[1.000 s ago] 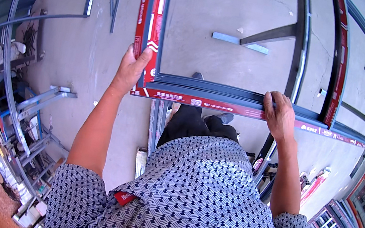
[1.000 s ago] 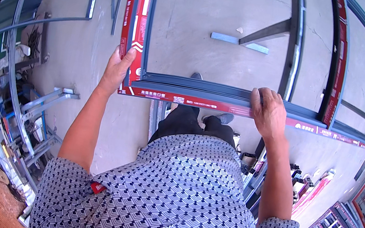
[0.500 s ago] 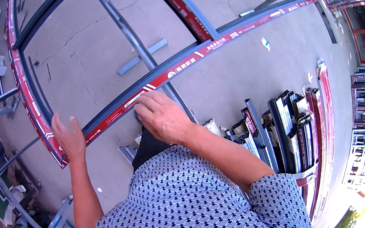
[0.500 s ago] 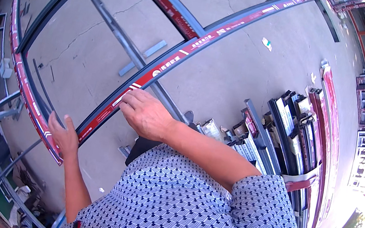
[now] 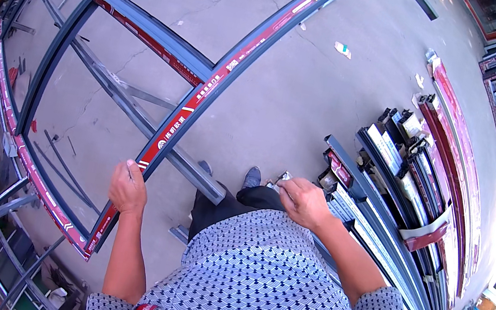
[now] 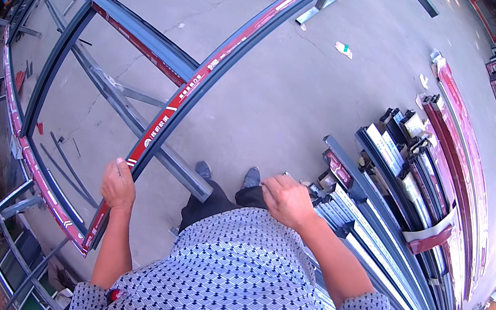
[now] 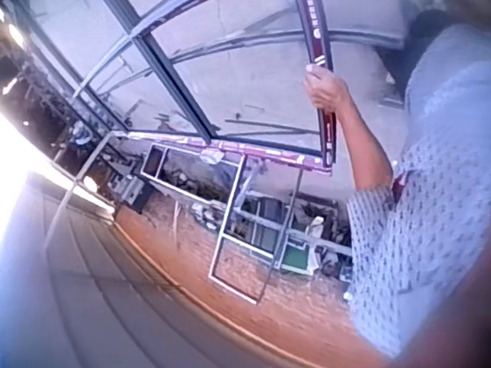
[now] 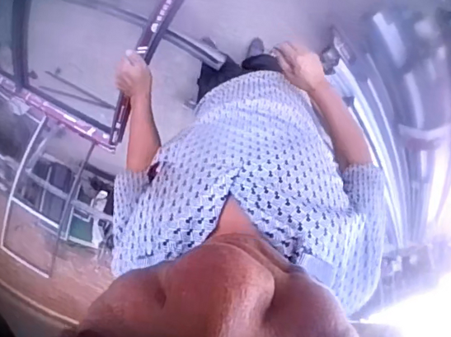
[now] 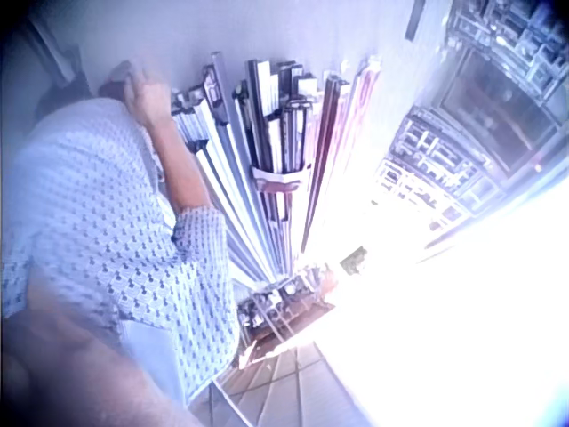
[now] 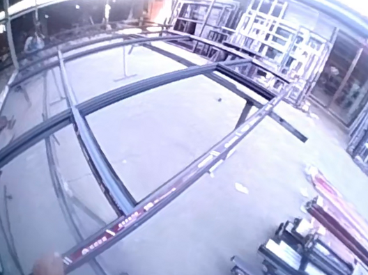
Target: The person walks through a workshop and picks up a long metal profile to fit into a large window frame structure. They then walk to a pile of materials on the floor, gather several long metal bars, and carry them back to the frame area.
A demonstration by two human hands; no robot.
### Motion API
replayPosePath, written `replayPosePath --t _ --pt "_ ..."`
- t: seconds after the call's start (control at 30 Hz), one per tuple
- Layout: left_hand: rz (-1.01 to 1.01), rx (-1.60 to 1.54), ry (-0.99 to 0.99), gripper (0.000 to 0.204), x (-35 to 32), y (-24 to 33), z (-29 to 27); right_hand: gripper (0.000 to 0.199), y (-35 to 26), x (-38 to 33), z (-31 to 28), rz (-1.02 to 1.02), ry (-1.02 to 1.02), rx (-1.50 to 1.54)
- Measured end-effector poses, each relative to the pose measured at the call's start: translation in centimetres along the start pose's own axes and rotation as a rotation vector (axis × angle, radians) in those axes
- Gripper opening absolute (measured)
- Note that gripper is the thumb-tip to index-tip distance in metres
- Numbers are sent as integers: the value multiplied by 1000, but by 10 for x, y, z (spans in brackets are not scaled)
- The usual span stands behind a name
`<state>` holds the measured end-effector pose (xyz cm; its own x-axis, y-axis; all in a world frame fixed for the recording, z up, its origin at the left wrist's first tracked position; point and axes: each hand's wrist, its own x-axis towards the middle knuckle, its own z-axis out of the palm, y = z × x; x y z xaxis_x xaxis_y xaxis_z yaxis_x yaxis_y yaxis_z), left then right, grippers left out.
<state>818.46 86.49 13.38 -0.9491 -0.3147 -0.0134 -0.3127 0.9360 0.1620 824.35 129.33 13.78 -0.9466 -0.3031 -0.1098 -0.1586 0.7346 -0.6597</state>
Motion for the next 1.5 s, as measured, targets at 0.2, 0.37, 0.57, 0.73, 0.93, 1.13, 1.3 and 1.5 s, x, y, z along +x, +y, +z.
replayPosePath --t 0.2,0.37,0.57,0.73,0.93,1.13,1.3,1.5 --pt "-26 -7 1 46 0 0 -1 26 7 -7 -5 127 -140 208" --pt "-56 -68 -18 43 5 4 0 42 16 20 -21 142 -311 304" --pt "-97 -208 -27 49 27 53 3 48 41 64 -56 90 -433 300" --pt "-158 -393 -41 60 76 160 20 59 91 109 -93 110 -527 154" --pt "-442 -374 -167 73 139 250 32 57 135 169 -173 64 -627 94" --pt "-542 -380 -145 74 162 257 53 53 185 187 -208 170 -499 390" --pt "-536 -320 -154 88 156 274 35 51 210 214 -246 156 -403 542" --pt "-466 23 31 84 160 338 13 61 265 246 -299 89 -411 676"
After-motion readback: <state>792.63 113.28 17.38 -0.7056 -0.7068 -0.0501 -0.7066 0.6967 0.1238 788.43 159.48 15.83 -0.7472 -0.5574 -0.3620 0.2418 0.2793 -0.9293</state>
